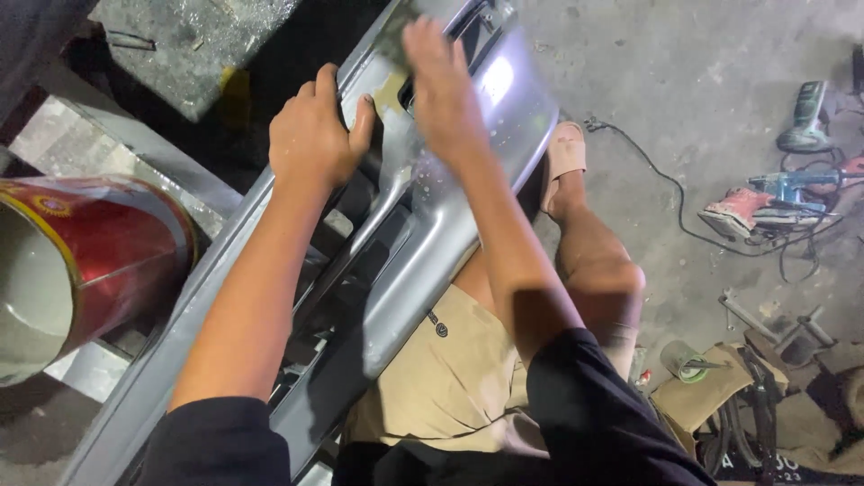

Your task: The person sits on the floor and uses a sanding block to smooth the surface of a silver car bumper. They repeatedly rub the sanding block over the bumper's surface, focusing on the area around the headlight opening.

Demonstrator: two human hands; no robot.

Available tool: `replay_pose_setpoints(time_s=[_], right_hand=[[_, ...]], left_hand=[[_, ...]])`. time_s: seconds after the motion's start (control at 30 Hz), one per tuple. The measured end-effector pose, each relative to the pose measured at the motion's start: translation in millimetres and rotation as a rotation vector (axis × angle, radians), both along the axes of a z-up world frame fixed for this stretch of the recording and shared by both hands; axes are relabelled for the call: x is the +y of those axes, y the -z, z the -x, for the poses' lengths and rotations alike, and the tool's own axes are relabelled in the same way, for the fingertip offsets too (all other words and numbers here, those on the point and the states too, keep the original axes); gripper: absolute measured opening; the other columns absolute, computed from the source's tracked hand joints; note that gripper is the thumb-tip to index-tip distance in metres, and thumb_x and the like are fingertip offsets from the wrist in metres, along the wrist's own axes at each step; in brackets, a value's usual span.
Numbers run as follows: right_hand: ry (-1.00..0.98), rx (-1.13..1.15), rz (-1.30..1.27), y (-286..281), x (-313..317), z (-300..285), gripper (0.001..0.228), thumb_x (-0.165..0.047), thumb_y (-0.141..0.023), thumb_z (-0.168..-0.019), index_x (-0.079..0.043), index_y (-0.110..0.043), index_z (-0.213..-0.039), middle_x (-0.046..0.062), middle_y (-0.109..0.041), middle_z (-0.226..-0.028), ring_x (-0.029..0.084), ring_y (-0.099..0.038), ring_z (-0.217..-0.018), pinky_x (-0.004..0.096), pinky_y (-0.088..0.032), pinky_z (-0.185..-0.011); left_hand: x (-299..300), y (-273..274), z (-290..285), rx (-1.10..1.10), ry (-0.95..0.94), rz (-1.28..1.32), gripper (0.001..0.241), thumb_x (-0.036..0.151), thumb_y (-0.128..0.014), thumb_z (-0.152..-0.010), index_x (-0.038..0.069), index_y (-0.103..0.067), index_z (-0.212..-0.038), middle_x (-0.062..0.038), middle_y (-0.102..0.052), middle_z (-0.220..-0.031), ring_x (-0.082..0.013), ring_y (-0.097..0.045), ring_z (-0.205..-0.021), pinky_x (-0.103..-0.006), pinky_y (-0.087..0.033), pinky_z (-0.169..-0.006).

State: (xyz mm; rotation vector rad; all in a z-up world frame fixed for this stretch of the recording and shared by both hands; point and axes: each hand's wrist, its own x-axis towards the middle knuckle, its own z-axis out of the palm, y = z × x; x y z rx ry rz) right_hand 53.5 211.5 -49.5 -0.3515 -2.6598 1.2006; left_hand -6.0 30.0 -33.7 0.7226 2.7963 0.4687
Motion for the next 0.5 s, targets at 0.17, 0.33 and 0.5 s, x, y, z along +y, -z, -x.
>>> replay_pose_setpoints(time_s=[0.17, 0.33, 0.5], right_hand=[[-0.101, -0.147, -0.211, 23, 3, 1, 0.05, -0.004, -0.028, -0.113, -0.004, -0.023, -0.163, 0.014, -0.019, -0.171, 0.028, -0.013, -0.16, 0.049, -0.009, -0.134], [-0.029, -0.06, -0.048, 53, -13, -10, 0.05, -0.011, -0.029, -0.113, -0.001, -0.022, -0.161, 0.022, -0.018, -0.17, 0.038, -0.013, -0.161, 0.049, -0.015, -0.134], [-0.069, -0.078, -0.055, 28, -4, 10, 0.051, -0.005, -0.024, -0.11, 0.005, -0.022, -0.16, 0.025, -0.017, -0.169, 0.04, -0.012, -0.16, 0.053, -0.013, -0.134]], left_hand=[[0, -1, -8, 0.085, 0.022, 0.018, 0.06, 0.047, -0.045, -0.103, 0.0, -0.056, -0.139, -0.021, -0.068, -0.101, -0.0461, -0.066, -0.08, -0.0571, -0.048, -0.057], [-3, -1, -10, 0.053, 0.039, 0.035, 0.062, 0.049, -0.046, -0.103, 0.0, -0.053, -0.14, -0.023, -0.067, -0.106, -0.0471, -0.066, -0.083, -0.0584, -0.05, -0.063], [3, -2, -4, 0.03, 0.033, 0.091, 0.062, 0.051, -0.046, -0.102, 0.002, -0.053, -0.138, -0.023, -0.067, -0.105, -0.048, -0.067, -0.088, -0.0601, -0.051, -0.066]])
